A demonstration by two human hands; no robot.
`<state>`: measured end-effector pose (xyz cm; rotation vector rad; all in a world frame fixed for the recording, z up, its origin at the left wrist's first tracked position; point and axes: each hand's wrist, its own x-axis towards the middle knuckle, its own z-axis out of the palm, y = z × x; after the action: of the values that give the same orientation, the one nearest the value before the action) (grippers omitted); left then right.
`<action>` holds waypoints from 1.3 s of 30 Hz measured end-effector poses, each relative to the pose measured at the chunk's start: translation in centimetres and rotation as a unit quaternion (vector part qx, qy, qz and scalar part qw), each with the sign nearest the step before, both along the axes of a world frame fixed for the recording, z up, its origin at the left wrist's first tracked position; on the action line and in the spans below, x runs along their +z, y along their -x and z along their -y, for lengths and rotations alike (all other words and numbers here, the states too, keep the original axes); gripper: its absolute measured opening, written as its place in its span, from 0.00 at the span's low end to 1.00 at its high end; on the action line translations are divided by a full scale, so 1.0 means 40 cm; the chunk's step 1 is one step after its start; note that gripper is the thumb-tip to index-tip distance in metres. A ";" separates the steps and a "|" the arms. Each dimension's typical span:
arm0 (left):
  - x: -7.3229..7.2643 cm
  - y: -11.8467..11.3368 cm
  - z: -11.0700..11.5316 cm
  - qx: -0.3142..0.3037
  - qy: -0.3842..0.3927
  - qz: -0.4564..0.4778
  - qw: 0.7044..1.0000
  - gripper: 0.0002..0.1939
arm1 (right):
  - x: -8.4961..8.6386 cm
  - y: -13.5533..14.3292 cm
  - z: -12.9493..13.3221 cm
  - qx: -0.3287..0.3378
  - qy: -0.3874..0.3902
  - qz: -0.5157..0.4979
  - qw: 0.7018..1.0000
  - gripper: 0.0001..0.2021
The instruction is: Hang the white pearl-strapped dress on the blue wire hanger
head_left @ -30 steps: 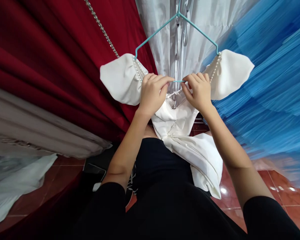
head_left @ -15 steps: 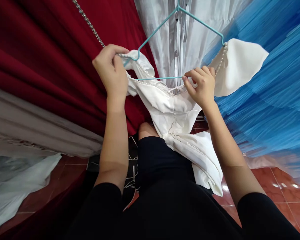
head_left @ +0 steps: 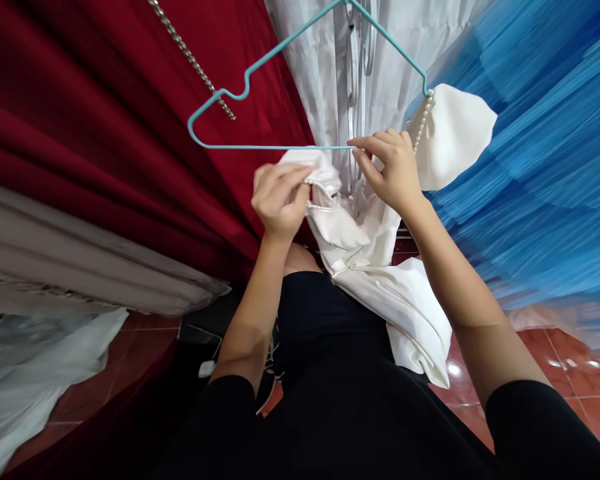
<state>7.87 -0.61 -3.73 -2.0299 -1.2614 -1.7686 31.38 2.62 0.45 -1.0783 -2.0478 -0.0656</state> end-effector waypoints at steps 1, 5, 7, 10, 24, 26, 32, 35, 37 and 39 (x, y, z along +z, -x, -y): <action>0.023 -0.027 0.006 0.008 0.021 -0.027 0.999 0.10 | -0.001 0.000 0.005 0.002 0.000 0.003 1.000 0.25; 0.100 -0.098 -0.004 -0.008 0.139 -0.095 0.986 0.10 | -0.018 0.007 0.031 -0.001 -0.014 0.006 1.000 0.24; 0.109 -0.113 -0.018 -0.015 0.163 -0.120 0.979 0.10 | -0.027 0.005 0.042 -0.005 -0.024 0.003 1.000 0.23; 0.102 -0.122 -0.028 0.002 0.157 -0.135 0.978 0.11 | -0.029 -0.018 0.044 -0.014 -0.069 -0.026 0.997 0.21; 0.135 -0.055 -0.009 -0.055 0.146 -0.138 0.978 0.12 | 0.100 -0.261 -0.137 -0.217 -0.038 -0.233 0.947 0.14; 0.137 -0.052 -0.012 -0.070 0.144 -0.126 0.979 0.13 | 0.075 -0.301 -0.148 -0.222 -0.022 -0.292 0.930 0.14; 0.119 -0.082 -0.034 -0.072 0.155 -0.113 0.979 0.18 | -0.084 -0.282 -0.036 -0.135 -0.070 -0.311 0.938 0.13; 0.113 -0.099 -0.037 -0.067 0.155 -0.124 0.978 0.19 | -0.107 -0.213 0.036 -0.059 -0.114 -0.216 0.968 0.13; 0.115 -0.107 -0.034 -0.062 0.155 -0.137 0.976 0.20 | -0.087 -0.166 0.052 -0.028 -0.135 -0.188 0.972 0.15; 0.118 -0.113 -0.028 -0.059 0.152 -0.140 0.977 0.20 | -0.058 -0.124 0.042 -0.009 -0.113 -0.169 0.979 0.15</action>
<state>12.37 0.53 0.98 -2.4623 -1.4129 -1.3301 36.32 0.95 -1.89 -0.8990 -1.6799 -0.1130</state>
